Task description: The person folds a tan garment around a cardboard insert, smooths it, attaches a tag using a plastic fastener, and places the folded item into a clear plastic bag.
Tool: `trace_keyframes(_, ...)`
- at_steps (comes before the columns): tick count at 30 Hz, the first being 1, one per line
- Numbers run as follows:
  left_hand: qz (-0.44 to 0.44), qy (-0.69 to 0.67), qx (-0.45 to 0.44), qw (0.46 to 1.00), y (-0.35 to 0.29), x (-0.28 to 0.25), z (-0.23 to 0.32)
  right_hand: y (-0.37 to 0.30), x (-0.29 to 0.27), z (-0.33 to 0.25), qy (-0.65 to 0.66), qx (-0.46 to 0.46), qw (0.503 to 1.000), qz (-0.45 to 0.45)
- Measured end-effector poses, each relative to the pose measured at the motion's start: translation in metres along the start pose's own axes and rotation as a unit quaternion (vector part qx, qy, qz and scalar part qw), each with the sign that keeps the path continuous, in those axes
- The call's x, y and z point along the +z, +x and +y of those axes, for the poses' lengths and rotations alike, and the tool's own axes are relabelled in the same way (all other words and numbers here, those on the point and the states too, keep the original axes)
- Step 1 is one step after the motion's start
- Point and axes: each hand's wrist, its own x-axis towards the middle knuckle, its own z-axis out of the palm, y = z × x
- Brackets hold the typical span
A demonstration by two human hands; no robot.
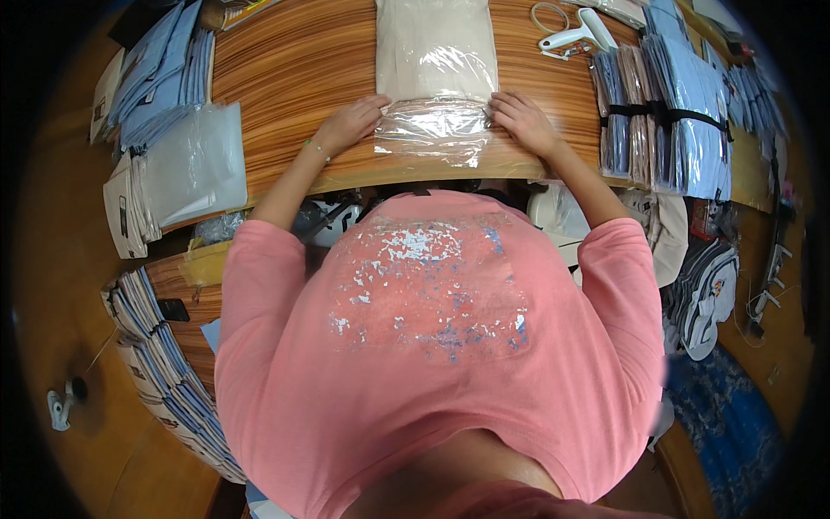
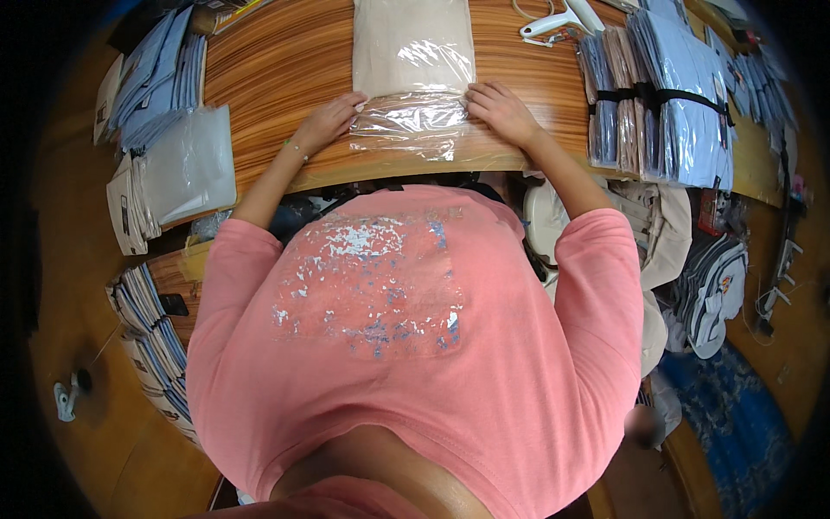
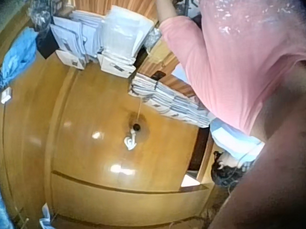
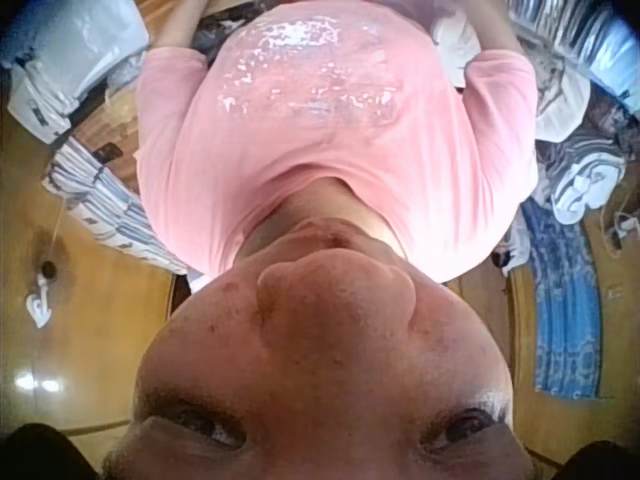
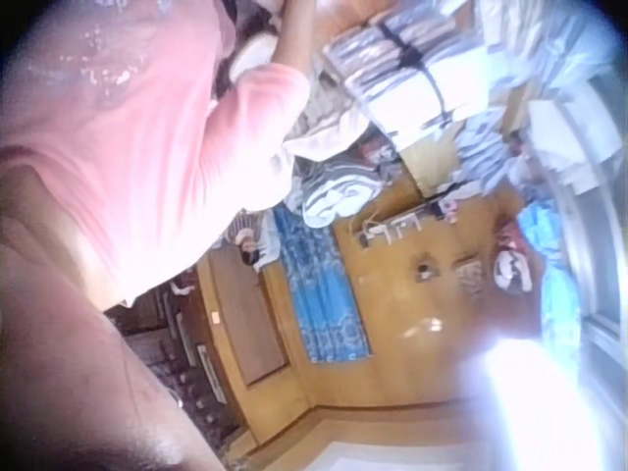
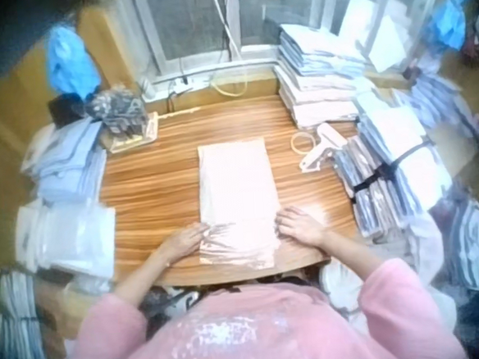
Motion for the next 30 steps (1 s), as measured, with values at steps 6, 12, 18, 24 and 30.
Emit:
trace_keyframes(6, 0.027, 0.022, -0.028, 0.999, 0.008, 0.006, 0.006, 0.004, -0.003, -0.011, 0.086, 0.085, 0.993, 0.011)
trace_keyframes(12, 0.174, -0.182, -0.338, 0.907, 0.030, 0.010, 0.013, 0.036, -0.006, -0.004, 0.293, 0.363, 0.881, 0.080)
trace_keyframes(18, 0.283, -0.148, -0.452, 0.833, 0.064, 0.022, 0.014, 0.060, 0.017, 0.009, 0.310, 0.517, 0.784, 0.148)
trace_keyframes(24, 0.277, -0.146, -0.459, 0.831, 0.074, 0.016, 0.007, 0.063, 0.024, 0.010, 0.281, 0.549, 0.773, 0.146)
trace_keyframes(30, 0.287, -0.085, -0.449, 0.842, 0.082, 0.016, 0.007, 0.065, 0.028, 0.012, 0.276, 0.572, 0.760, 0.135)
